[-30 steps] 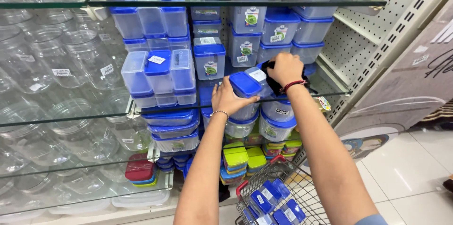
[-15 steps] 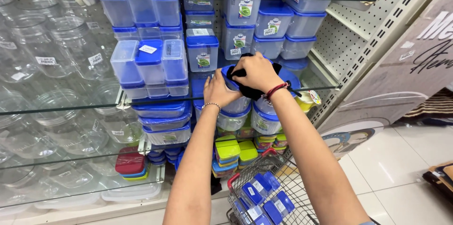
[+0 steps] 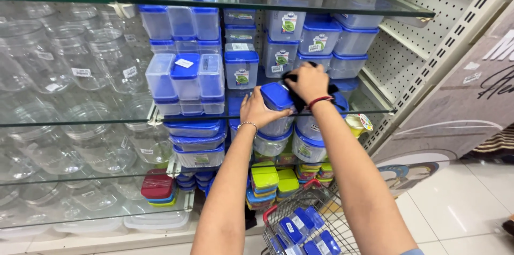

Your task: Organizing and wiping plastic containers on store shelves and placing them into a shopping cart.

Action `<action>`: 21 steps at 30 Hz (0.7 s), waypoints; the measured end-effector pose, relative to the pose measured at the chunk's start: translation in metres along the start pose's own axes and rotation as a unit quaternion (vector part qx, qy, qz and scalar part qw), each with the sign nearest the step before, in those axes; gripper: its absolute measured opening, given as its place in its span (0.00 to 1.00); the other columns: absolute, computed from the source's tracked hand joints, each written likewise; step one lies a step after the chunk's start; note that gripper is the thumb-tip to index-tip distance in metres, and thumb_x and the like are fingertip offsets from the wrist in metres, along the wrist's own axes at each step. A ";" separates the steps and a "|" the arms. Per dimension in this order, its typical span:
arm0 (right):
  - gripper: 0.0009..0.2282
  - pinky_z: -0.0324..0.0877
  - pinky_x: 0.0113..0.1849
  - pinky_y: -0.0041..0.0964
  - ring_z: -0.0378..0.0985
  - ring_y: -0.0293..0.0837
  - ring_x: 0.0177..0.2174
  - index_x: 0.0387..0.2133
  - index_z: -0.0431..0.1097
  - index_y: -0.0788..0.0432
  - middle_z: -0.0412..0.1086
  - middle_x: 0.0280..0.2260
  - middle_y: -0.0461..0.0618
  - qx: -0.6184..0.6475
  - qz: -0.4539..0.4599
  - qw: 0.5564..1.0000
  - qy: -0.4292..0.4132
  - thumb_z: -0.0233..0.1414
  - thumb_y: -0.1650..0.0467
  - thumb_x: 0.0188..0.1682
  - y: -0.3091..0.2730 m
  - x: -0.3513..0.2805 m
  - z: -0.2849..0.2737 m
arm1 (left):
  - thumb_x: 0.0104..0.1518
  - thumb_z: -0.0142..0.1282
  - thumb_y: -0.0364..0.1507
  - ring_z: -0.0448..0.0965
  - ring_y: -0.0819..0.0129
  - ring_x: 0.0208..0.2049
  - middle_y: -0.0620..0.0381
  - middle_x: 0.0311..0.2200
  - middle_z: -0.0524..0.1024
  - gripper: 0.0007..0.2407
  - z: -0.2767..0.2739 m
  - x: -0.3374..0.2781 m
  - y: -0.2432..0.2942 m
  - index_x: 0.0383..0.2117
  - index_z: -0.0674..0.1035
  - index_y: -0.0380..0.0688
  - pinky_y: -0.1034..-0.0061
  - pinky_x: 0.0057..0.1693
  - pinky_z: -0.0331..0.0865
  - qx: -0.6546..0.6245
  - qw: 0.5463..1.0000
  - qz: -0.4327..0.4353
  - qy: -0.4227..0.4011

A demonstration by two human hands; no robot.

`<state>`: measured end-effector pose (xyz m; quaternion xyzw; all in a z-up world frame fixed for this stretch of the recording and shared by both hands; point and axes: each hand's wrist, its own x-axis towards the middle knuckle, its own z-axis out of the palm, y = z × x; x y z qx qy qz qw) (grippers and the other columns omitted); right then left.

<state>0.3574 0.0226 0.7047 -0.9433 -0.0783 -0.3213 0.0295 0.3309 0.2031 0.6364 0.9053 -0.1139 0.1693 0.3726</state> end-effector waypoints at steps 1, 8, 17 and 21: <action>0.11 0.74 0.40 0.55 0.73 0.61 0.43 0.35 0.83 0.39 0.74 0.40 0.48 0.001 -0.001 1.000 0.002 0.64 0.57 0.40 0.010 0.001 0.001 | 0.25 0.69 0.61 0.73 0.56 0.60 0.41 0.54 0.75 0.53 -0.001 -0.001 0.000 0.58 0.63 0.37 0.62 0.72 0.50 0.002 1.000 0.001 0.002; 0.13 0.74 0.40 0.57 0.74 0.63 0.43 0.36 0.83 0.43 0.74 0.42 0.48 -0.042 0.092 0.995 0.001 0.64 0.56 0.39 0.035 0.002 0.004 | 0.26 0.68 0.62 0.73 0.56 0.59 0.41 0.54 0.74 0.53 -0.002 0.000 0.001 0.57 0.62 0.37 0.61 0.71 0.49 0.003 1.000 0.006 0.003; 0.14 0.74 0.39 0.58 0.74 0.67 0.42 0.37 0.83 0.45 0.75 0.43 0.50 -0.064 0.140 0.988 -0.010 0.65 0.58 0.39 0.029 -0.016 -0.009 | 0.25 0.67 0.62 0.74 0.58 0.58 0.43 0.53 0.76 0.52 -0.004 -0.004 0.006 0.56 0.64 0.39 0.62 0.71 0.51 0.004 1.000 -0.003 0.004; 0.14 0.74 0.42 0.53 0.76 0.65 0.40 0.37 0.83 0.45 0.75 0.42 0.51 -0.051 0.134 0.990 -0.007 0.64 0.57 0.41 0.019 -0.030 -0.019 | 0.26 0.67 0.62 0.75 0.57 0.58 0.45 0.53 0.76 0.50 -0.003 -0.003 0.005 0.56 0.65 0.40 0.62 0.71 0.53 0.010 1.000 -0.009 -0.004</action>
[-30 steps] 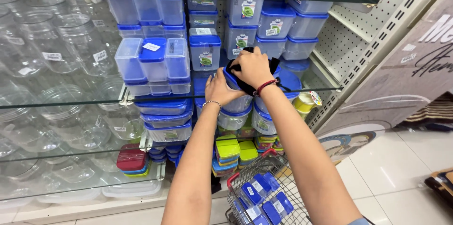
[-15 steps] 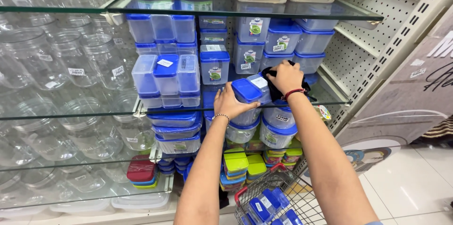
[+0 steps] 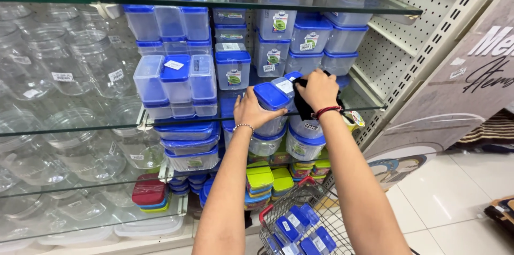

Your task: Organizing and wiping plastic containers on store shelves and placing them into a shopping cart.

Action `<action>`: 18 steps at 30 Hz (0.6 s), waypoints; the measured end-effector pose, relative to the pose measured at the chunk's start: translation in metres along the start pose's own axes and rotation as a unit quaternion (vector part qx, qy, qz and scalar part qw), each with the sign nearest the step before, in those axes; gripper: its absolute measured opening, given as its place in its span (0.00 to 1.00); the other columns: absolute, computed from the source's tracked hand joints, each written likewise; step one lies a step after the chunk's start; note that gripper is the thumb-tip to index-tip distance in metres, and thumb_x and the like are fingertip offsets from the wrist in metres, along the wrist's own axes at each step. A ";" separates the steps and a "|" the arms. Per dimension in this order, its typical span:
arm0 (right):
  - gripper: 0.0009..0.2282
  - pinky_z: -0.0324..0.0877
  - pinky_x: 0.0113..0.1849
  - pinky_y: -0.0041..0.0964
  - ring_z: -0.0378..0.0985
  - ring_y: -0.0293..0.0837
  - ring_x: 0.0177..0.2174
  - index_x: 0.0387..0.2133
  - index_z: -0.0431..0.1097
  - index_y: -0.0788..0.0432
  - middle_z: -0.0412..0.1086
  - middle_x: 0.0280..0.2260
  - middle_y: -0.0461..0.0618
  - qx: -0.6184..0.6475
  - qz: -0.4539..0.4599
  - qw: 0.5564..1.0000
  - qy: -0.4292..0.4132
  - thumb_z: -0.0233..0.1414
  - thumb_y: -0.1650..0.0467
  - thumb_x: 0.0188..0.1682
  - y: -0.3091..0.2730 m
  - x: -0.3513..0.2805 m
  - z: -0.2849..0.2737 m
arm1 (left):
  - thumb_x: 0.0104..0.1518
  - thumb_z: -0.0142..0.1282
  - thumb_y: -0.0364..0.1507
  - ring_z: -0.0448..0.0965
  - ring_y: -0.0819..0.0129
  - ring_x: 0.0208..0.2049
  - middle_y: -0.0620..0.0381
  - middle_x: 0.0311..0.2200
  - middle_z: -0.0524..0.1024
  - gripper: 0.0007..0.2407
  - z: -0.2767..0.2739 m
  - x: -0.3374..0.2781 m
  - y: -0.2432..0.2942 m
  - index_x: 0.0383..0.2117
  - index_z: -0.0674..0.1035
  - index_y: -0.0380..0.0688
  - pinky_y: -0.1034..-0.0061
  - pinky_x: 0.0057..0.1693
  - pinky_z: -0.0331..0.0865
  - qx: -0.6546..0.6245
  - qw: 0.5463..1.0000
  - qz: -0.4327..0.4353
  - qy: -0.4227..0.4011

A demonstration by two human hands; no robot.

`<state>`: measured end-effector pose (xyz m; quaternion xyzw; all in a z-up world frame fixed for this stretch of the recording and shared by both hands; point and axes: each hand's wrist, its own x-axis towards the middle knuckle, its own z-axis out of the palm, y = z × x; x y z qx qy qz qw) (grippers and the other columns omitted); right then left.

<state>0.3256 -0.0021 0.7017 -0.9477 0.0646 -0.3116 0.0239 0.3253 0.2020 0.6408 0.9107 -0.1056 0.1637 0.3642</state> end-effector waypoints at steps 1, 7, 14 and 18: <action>0.14 0.74 0.42 0.53 0.76 0.65 0.40 0.37 0.83 0.45 0.75 0.42 0.51 -0.002 0.000 1.000 -0.002 0.64 0.57 0.41 -0.006 -0.006 -0.008 | 0.26 0.67 0.62 0.75 0.57 0.58 0.45 0.53 0.76 0.50 0.003 0.001 -0.001 0.56 0.65 0.40 0.62 0.71 0.53 -0.002 1.000 -0.002 -0.002; 0.11 0.74 0.38 0.53 0.74 0.62 0.38 0.33 0.83 0.46 0.75 0.39 0.47 0.055 -0.121 0.991 0.000 0.65 0.59 0.40 -0.036 -0.027 -0.028 | 0.26 0.70 0.61 0.74 0.57 0.58 0.43 0.53 0.75 0.51 0.014 0.008 -0.012 0.56 0.63 0.38 0.62 0.71 0.51 -0.012 1.000 0.006 0.007; 0.09 0.73 0.38 0.51 0.73 0.58 0.38 0.29 0.83 0.46 0.75 0.38 0.41 0.054 -0.247 0.968 0.002 0.65 0.61 0.37 -0.065 -0.024 -0.029 | 0.29 0.70 0.54 0.75 0.56 0.58 0.46 0.53 0.76 0.46 0.025 0.012 -0.022 0.55 0.64 0.40 0.60 0.71 0.52 -0.031 0.998 0.031 0.051; 0.09 0.72 0.38 0.52 0.73 0.58 0.39 0.30 0.83 0.45 0.75 0.38 0.40 0.069 -0.250 0.966 -0.002 0.65 0.62 0.36 -0.071 -0.012 -0.019 | 0.28 0.71 0.55 0.74 0.56 0.59 0.46 0.54 0.76 0.46 0.016 0.008 -0.015 0.55 0.65 0.41 0.59 0.70 0.52 -0.041 0.997 0.035 0.046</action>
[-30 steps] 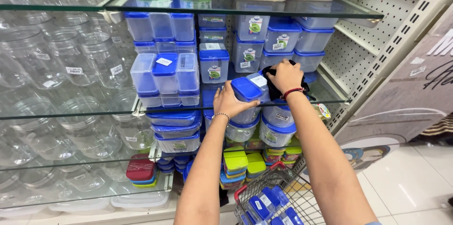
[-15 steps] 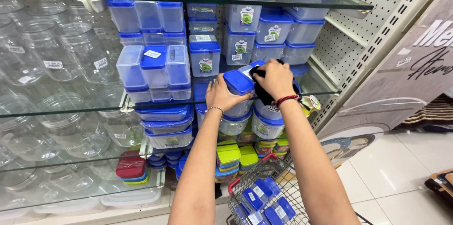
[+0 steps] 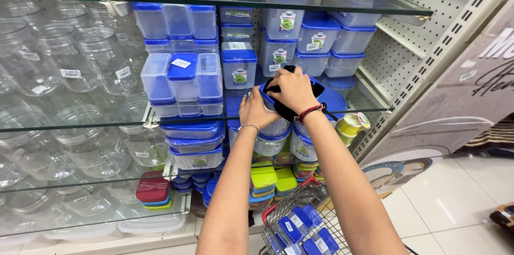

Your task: Organizing and wiping plastic containers on store shelves and placing them into a shopping cart.

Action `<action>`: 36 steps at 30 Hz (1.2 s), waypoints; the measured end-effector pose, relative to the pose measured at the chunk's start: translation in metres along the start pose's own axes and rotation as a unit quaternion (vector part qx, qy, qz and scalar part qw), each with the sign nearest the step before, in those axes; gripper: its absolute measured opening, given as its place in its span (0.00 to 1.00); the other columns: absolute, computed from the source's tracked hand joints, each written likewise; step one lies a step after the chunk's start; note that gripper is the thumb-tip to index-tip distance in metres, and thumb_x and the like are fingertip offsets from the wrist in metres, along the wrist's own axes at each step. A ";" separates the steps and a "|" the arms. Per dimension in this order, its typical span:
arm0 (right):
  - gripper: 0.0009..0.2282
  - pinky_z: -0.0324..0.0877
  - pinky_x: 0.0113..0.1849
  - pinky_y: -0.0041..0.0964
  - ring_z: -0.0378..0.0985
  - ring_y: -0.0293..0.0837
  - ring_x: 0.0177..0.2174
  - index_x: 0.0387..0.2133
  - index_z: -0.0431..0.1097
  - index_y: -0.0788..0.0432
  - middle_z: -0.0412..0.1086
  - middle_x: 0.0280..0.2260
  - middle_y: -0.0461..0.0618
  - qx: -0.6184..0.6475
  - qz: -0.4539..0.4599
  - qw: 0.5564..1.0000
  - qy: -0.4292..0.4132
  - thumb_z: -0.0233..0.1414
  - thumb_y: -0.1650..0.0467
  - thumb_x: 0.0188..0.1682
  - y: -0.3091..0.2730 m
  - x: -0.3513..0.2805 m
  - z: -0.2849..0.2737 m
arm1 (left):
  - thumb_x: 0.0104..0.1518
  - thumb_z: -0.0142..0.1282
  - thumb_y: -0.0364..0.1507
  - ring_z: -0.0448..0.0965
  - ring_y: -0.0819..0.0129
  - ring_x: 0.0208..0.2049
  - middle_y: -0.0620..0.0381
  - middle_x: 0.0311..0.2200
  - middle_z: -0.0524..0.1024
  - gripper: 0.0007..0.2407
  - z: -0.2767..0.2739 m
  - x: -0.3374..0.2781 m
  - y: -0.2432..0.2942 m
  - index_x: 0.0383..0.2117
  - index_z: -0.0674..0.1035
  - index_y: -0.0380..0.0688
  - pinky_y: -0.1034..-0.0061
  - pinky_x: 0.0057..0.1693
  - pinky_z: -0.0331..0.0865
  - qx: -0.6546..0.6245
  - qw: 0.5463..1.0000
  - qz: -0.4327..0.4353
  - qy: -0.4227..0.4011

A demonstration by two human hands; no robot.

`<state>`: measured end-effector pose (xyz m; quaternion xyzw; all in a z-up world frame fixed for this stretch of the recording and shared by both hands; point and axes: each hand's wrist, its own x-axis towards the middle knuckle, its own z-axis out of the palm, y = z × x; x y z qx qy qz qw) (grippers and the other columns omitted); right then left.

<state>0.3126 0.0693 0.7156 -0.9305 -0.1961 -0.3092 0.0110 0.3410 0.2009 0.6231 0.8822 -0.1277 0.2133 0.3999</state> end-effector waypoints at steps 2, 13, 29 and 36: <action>0.09 0.72 0.38 0.51 0.73 0.58 0.39 0.30 0.83 0.44 0.75 0.39 0.40 0.010 -0.005 1.000 0.001 0.65 0.61 0.37 0.004 0.007 0.006 | 0.27 0.71 0.55 0.74 0.56 0.58 0.46 0.54 0.75 0.48 -0.001 -0.001 0.001 0.55 0.64 0.40 0.59 0.70 0.52 0.002 1.000 -0.004 -0.001; 0.11 0.74 0.41 0.52 0.73 0.60 0.41 0.36 0.83 0.37 0.75 0.42 0.45 -0.009 0.087 0.995 -0.045 0.64 0.57 0.39 0.046 0.017 0.015 | 0.24 0.69 0.62 0.74 0.58 0.59 0.42 0.54 0.75 0.54 -0.013 -0.004 0.014 0.59 0.62 0.37 0.62 0.72 0.50 0.036 0.998 -0.033 -0.041; 0.17 0.73 0.43 0.56 0.72 0.65 0.47 0.41 0.81 0.41 0.72 0.48 0.50 -0.067 0.263 0.961 -0.051 0.61 0.53 0.42 0.103 -0.005 0.020 | 0.25 0.67 0.64 0.72 0.59 0.61 0.42 0.56 0.73 0.54 -0.013 -0.005 0.016 0.58 0.62 0.36 0.62 0.71 0.50 0.036 0.998 -0.031 -0.037; 0.16 0.73 0.43 0.55 0.74 0.66 0.42 0.42 0.81 0.42 0.73 0.46 0.52 -0.024 0.260 0.965 -0.019 0.61 0.54 0.44 0.107 -0.032 0.011 | 0.25 0.68 0.63 0.72 0.59 0.60 0.43 0.55 0.74 0.53 -0.015 -0.006 0.017 0.57 0.63 0.36 0.61 0.70 0.51 0.041 0.998 -0.034 -0.033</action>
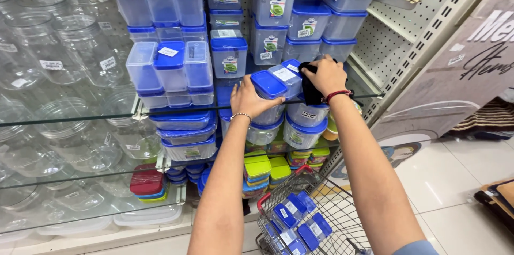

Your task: Organizing and wiping plastic containers on store shelves and placing them into a shopping cart.

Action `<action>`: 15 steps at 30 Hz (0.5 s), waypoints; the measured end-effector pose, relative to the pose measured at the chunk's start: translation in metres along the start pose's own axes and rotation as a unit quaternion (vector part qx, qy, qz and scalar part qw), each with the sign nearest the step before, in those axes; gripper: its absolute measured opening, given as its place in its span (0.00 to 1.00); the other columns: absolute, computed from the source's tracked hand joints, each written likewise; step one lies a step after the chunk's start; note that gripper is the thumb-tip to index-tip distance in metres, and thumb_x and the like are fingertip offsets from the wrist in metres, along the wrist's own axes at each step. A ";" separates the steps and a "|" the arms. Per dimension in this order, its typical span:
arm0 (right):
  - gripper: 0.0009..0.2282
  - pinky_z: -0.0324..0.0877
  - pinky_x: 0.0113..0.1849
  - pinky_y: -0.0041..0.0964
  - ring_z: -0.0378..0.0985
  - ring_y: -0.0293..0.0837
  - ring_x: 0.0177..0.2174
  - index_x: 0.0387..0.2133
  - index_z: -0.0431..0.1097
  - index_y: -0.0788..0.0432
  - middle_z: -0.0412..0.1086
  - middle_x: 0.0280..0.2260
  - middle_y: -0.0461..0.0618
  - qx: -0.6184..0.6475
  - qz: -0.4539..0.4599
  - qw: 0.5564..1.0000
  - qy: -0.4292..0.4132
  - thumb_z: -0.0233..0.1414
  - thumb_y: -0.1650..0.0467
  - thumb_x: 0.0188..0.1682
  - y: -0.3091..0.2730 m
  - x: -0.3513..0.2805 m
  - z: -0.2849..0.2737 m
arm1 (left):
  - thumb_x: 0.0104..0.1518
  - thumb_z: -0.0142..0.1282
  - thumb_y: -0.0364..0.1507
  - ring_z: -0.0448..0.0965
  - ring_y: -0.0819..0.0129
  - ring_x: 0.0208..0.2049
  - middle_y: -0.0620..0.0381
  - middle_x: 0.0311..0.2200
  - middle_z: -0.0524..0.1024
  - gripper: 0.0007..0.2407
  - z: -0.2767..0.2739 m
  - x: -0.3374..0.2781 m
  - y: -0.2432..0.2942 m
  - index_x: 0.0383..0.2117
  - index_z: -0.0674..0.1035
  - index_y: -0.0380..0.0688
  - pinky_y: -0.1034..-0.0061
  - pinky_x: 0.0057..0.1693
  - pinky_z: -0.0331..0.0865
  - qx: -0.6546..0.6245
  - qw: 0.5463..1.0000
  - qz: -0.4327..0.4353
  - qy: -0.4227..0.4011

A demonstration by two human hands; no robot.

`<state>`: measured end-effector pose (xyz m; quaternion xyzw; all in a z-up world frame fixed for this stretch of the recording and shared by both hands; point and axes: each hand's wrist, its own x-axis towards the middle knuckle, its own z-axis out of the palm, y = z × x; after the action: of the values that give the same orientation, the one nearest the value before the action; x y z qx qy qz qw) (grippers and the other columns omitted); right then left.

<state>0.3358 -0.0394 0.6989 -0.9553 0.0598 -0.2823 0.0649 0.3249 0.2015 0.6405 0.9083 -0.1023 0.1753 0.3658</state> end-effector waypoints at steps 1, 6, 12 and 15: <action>0.16 0.73 0.43 0.55 0.74 0.66 0.42 0.42 0.81 0.42 0.73 0.46 0.52 -0.001 0.001 1.000 0.001 0.61 0.54 0.44 -0.002 -0.006 -0.004 | 0.25 0.68 0.63 0.72 0.59 0.60 0.43 0.55 0.74 0.53 0.001 -0.001 0.001 0.57 0.63 0.36 0.61 0.70 0.51 -0.001 1.000 0.001 0.000; 0.12 0.75 0.39 0.52 0.76 0.60 0.41 0.36 0.83 0.45 0.75 0.39 0.49 -0.038 -0.085 0.995 0.035 0.61 0.57 0.44 -0.018 -0.019 -0.020 | 0.26 0.68 0.62 0.72 0.56 0.60 0.43 0.55 0.74 0.52 -0.002 0.000 0.002 0.57 0.64 0.38 0.61 0.70 0.53 0.007 1.000 -0.008 -0.010; 0.09 0.77 0.36 0.48 0.78 0.54 0.37 0.29 0.82 0.51 0.76 0.32 0.48 -0.089 -0.209 0.971 0.073 0.62 0.60 0.41 -0.023 -0.018 -0.017 | 0.26 0.68 0.62 0.72 0.56 0.59 0.43 0.54 0.74 0.51 -0.003 -0.001 0.002 0.56 0.64 0.38 0.60 0.69 0.54 0.012 1.000 -0.009 -0.011; 0.12 0.77 0.36 0.46 0.78 0.53 0.38 0.28 0.80 0.55 0.76 0.33 0.48 -0.133 -0.227 0.962 0.068 0.62 0.60 0.41 -0.035 -0.024 -0.024 | 0.26 0.68 0.61 0.73 0.58 0.59 0.44 0.54 0.74 0.52 -0.001 -0.001 0.001 0.56 0.63 0.37 0.59 0.71 0.51 -0.002 1.000 -0.003 -0.006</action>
<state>0.3055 -0.0039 0.7114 -0.9223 -0.1171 -0.3437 -0.1325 0.3231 0.2016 0.6411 0.9090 -0.1026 0.1684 0.3672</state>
